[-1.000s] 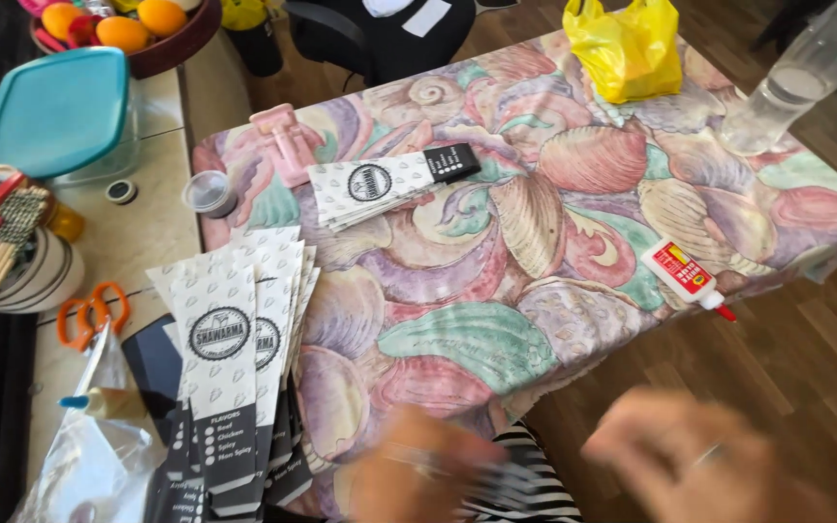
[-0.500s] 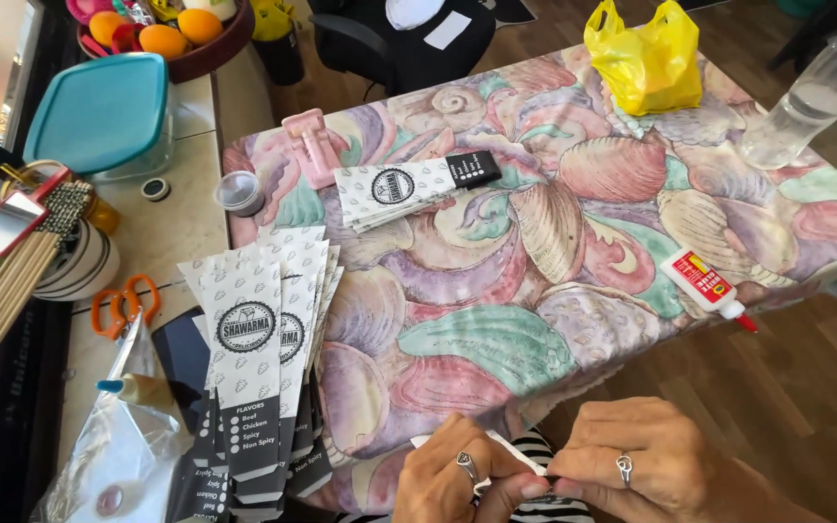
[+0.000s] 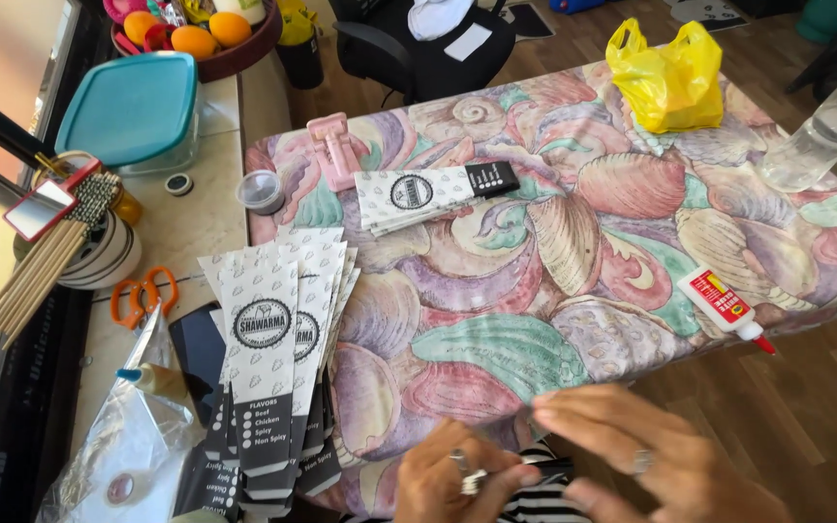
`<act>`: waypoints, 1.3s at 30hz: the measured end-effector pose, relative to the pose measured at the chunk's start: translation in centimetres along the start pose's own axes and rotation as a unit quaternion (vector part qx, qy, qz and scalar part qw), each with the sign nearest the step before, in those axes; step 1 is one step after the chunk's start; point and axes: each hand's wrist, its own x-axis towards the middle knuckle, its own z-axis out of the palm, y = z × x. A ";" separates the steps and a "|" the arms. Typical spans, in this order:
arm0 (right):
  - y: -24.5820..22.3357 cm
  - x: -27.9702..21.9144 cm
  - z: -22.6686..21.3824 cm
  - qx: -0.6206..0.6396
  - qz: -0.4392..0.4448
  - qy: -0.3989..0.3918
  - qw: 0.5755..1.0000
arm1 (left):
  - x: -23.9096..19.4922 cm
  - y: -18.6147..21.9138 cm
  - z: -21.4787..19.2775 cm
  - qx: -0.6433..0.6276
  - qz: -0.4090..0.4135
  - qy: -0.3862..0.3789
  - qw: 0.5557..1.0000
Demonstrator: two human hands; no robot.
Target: Applying glue to the edges of paper food wraps and pressing them to seal the packaging.
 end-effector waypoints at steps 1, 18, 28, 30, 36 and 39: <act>0.4 -0.1 1.1 0.004 0.002 -0.002 1.000 | -0.2 0.0 0.3 0.001 -0.005 -0.001 1.000; 15.0 -2.7 5.6 0.334 0.152 0.250 0.896 | 0.6 -8.3 -6.3 -0.007 -0.280 0.091 0.956; 17.9 -4.2 11.3 0.229 0.246 0.139 0.932 | -1.5 -14.3 -3.9 -0.018 -0.234 0.065 0.970; 19.9 -4.8 11.6 0.217 0.213 0.175 0.936 | -0.7 -15.0 -4.6 0.040 -0.280 0.038 0.958; 26.5 -1.2 9.8 0.177 0.335 0.253 0.890 | 3.6 -15.0 -6.6 0.033 -0.233 0.172 0.957; 31.7 4.7 6.6 0.130 0.355 0.255 0.890 | 4.6 -12.9 -10.6 0.251 -0.157 0.172 0.940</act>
